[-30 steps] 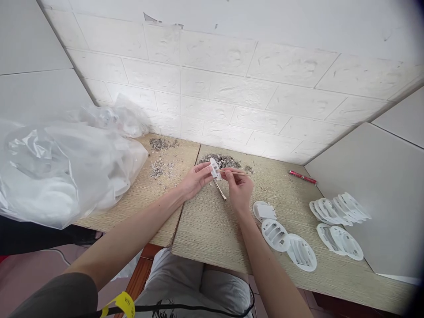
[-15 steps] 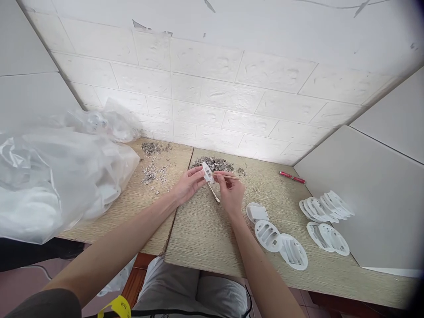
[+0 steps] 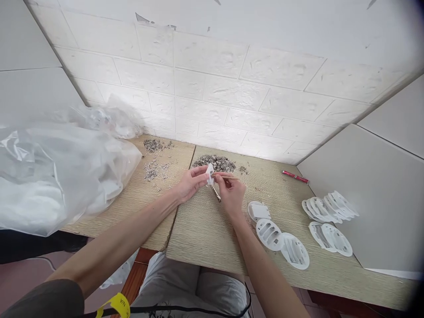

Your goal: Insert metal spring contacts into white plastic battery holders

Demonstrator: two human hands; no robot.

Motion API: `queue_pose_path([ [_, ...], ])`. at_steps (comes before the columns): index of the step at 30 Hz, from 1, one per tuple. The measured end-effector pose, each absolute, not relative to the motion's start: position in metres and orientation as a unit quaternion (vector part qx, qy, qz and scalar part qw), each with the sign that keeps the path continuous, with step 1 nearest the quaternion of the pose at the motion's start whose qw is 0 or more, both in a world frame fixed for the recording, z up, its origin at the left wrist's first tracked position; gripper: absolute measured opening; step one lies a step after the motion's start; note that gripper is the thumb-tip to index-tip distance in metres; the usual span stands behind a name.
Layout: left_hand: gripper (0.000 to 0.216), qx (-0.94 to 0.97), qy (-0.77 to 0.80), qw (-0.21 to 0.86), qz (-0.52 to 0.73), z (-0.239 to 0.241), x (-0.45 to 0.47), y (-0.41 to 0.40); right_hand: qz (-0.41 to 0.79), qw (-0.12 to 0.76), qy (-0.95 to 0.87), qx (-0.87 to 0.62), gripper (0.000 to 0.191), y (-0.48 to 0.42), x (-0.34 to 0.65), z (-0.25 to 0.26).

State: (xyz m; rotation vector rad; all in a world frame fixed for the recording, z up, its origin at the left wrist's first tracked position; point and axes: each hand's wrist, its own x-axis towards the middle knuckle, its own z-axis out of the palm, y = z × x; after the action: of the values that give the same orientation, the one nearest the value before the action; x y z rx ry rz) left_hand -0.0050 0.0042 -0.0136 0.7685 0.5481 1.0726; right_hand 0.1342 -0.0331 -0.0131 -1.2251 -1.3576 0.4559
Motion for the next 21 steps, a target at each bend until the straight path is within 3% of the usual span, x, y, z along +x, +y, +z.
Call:
queue_pose_path([
  [13, 0.018, 0.306, 0.254, 0.767, 0.504, -0.0124, -0.0025, 0.0119, 0.240, 0.653, -0.513, -0.502, 0.026, -0.0291, 0.1305, -0.0165],
  [21, 0.021, 0.322, 0.255, 0.770, 0.488, -0.0107, -0.0035, 0.0112, 0.243, 0.640, -0.522, -0.509, 0.026, -0.0276, 0.1311, -0.0148],
])
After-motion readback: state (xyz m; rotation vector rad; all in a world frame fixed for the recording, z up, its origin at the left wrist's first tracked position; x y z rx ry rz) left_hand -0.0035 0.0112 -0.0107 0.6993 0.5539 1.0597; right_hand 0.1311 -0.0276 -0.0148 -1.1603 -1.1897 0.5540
